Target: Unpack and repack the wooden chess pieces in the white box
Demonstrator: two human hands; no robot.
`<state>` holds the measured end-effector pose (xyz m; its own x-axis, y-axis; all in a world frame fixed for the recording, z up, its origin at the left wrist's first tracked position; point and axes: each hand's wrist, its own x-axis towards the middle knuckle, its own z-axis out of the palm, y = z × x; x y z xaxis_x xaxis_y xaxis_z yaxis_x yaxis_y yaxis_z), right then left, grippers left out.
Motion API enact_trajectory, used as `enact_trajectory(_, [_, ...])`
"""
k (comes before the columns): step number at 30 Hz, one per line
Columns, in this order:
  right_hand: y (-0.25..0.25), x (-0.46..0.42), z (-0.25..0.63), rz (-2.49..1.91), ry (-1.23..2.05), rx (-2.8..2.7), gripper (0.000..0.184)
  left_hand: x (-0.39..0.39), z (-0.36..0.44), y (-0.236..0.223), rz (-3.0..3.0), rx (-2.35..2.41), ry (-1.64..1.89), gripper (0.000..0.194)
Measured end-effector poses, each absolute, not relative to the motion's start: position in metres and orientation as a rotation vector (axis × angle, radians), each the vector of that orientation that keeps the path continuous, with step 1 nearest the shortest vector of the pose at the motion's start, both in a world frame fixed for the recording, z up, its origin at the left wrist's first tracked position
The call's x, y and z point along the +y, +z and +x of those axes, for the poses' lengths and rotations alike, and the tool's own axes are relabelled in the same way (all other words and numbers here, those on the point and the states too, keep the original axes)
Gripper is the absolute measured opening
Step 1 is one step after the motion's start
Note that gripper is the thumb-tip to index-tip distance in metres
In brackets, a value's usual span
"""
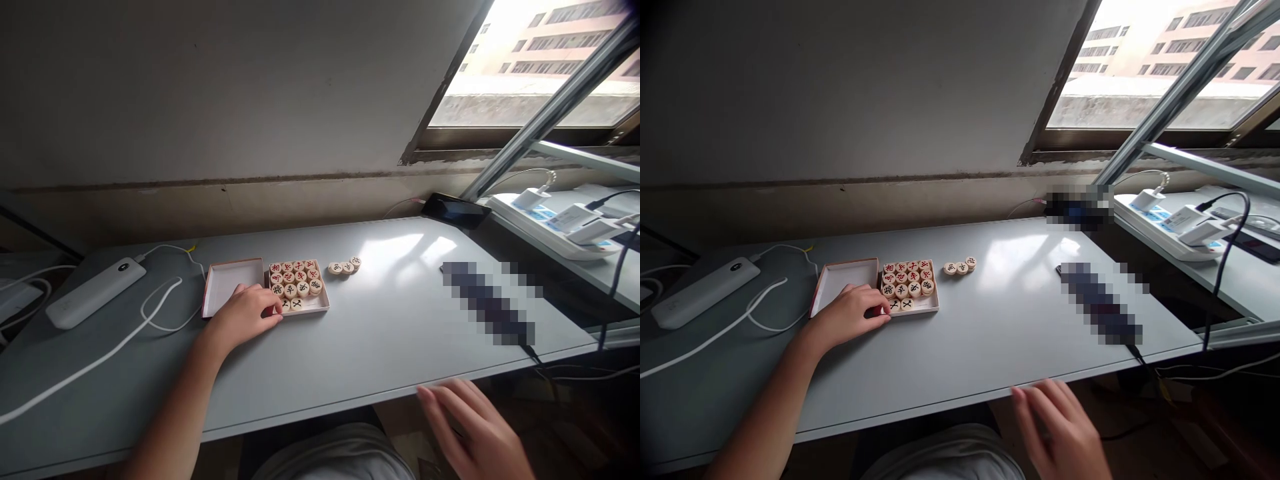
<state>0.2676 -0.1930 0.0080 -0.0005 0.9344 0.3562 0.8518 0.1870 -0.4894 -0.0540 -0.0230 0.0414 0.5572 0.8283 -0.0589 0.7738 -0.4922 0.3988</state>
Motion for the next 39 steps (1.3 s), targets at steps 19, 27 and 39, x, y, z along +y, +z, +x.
enact_trajectory(19, [0.034,-0.030,0.150,-1.695,0.485,-2.426,0.028,-0.027,-0.044,0.030,2.570,1.349,0.266,0.012])
enact_trajectory(27, [0.028,-0.033,0.142,-1.743,0.631,-2.197,0.015,-0.028,-0.042,0.030,2.537,1.350,0.243,0.011])
enact_trajectory(39, [0.021,-0.033,0.141,-1.444,0.866,-1.816,0.012,-0.027,-0.047,0.033,2.470,1.367,0.317,0.020])
